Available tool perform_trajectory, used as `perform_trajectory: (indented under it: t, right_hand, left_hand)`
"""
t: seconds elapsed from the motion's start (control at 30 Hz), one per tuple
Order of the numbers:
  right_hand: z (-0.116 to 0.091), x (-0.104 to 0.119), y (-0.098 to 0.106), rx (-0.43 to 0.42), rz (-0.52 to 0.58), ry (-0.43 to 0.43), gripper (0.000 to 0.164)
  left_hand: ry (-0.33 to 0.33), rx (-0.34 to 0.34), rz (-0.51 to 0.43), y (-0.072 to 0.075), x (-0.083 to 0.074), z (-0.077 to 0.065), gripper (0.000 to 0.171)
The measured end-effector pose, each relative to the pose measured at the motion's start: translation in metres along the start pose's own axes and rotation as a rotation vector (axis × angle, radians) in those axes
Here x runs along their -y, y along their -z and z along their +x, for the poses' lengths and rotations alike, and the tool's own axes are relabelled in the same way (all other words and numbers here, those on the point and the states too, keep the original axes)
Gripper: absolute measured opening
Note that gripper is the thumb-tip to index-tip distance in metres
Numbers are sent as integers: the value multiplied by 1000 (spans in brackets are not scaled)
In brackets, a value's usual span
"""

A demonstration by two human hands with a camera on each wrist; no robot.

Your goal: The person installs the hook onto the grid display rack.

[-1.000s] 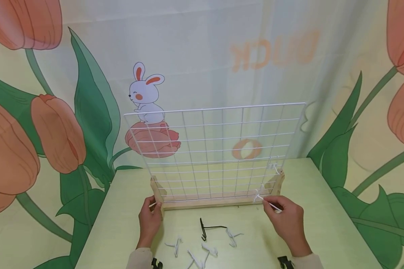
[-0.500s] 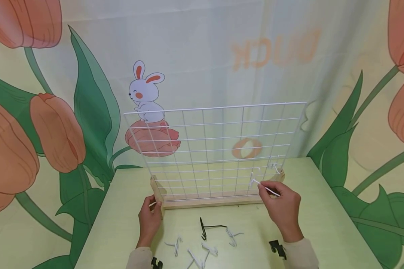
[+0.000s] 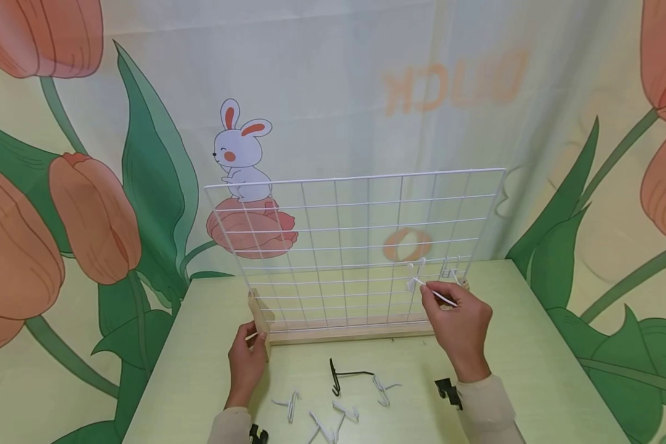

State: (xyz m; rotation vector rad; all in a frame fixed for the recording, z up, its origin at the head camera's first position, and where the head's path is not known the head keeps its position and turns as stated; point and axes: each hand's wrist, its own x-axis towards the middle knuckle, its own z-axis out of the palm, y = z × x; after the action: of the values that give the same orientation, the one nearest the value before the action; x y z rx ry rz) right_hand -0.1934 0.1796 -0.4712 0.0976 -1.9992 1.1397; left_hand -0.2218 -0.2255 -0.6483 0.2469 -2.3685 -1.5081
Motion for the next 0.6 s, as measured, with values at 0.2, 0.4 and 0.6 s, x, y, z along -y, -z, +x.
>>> perform_trajectory:
  t: [0.2,0.4,0.6]
  right_hand:
    - [5,2,-6,-24,-6,26,12]
    - [9,4,-12,-53,-4,82,11]
    - [11,0,-20,-76,-13,114,10]
  left_hand:
    - [5,-8,-1,0,-1,0,31]
    - [2,-10,0,-1,-1,-1,32]
    - [6,-8,-1,0,-1,0,32]
